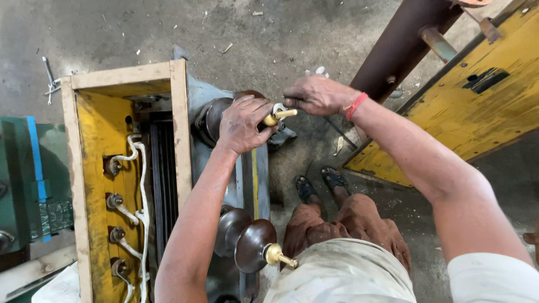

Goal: The person uses a wrench to tighten brass fasteners on several brown insulators mounted on a yellow electrical assembly. The person moves between multiple insulators, applying torque with the wrench and occasionally wiping the fasteners with a cloth.

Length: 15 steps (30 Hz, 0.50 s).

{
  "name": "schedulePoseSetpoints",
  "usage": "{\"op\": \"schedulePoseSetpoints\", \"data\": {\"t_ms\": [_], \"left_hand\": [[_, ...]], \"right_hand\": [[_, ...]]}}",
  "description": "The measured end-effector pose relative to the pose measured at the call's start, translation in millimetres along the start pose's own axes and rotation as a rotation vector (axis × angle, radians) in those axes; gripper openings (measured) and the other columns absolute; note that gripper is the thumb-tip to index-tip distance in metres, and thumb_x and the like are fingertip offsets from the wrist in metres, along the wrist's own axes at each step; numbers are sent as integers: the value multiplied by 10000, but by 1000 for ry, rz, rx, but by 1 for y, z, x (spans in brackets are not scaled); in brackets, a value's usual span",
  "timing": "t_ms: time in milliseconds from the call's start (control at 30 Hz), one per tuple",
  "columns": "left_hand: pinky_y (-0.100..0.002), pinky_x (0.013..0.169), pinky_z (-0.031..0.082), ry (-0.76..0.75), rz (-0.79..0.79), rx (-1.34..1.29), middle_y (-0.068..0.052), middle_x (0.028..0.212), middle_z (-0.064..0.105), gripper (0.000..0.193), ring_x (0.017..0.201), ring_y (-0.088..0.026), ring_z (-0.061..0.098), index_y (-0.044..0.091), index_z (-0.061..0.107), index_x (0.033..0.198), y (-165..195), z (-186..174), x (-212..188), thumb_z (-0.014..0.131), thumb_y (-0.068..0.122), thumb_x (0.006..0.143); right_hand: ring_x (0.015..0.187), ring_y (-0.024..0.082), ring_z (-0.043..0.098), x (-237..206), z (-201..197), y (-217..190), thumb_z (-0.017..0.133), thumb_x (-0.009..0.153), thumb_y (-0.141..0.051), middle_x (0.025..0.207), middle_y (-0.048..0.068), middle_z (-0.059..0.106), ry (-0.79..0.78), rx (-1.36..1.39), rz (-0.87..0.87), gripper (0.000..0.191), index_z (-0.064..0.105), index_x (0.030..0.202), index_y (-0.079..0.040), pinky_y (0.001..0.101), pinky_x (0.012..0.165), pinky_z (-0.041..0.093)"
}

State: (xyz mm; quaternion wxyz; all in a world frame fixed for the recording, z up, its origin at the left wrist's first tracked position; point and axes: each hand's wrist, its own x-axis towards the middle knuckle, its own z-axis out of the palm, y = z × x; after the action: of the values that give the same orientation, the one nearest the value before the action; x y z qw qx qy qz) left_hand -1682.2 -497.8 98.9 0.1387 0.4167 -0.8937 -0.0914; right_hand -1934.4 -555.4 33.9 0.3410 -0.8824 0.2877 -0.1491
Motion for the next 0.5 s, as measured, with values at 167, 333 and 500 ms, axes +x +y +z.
{"op": "schedulePoseSetpoints", "data": {"t_ms": [167, 333, 500], "left_hand": [[-435, 1076, 493, 13, 9, 34, -57, 1171, 747, 538, 1117, -247, 697, 146, 724, 1207, -8, 4, -4, 822, 244, 687], [-374, 1200, 500, 2, 27, 119, 20, 1320, 753, 462, 1257, -163, 702, 222, 724, 1316, -9, 9, -6, 766, 108, 871], [-430, 1095, 484, 17, -3, 14, -72, 1228, 738, 521, 1173, -246, 685, 118, 712, 1226, -2, 4, -3, 858, 309, 763]], "right_hand": [[593, 172, 467, -9, 58, -94, 529, 1071, -369, 719, 54, 508, 395, 1228, 686, 311, 698, 992, -121, 312, 507, 366], [593, 109, 399, 7, 126, -159, 516, 1074, -360, 741, -19, 458, 710, 2376, 654, 234, 516, 998, -139, 285, 518, 357], [628, 192, 510, -59, 107, -115, 494, 1085, -381, 725, 51, 536, 451, 1401, 767, 308, 590, 1003, -100, 377, 574, 423]]}}
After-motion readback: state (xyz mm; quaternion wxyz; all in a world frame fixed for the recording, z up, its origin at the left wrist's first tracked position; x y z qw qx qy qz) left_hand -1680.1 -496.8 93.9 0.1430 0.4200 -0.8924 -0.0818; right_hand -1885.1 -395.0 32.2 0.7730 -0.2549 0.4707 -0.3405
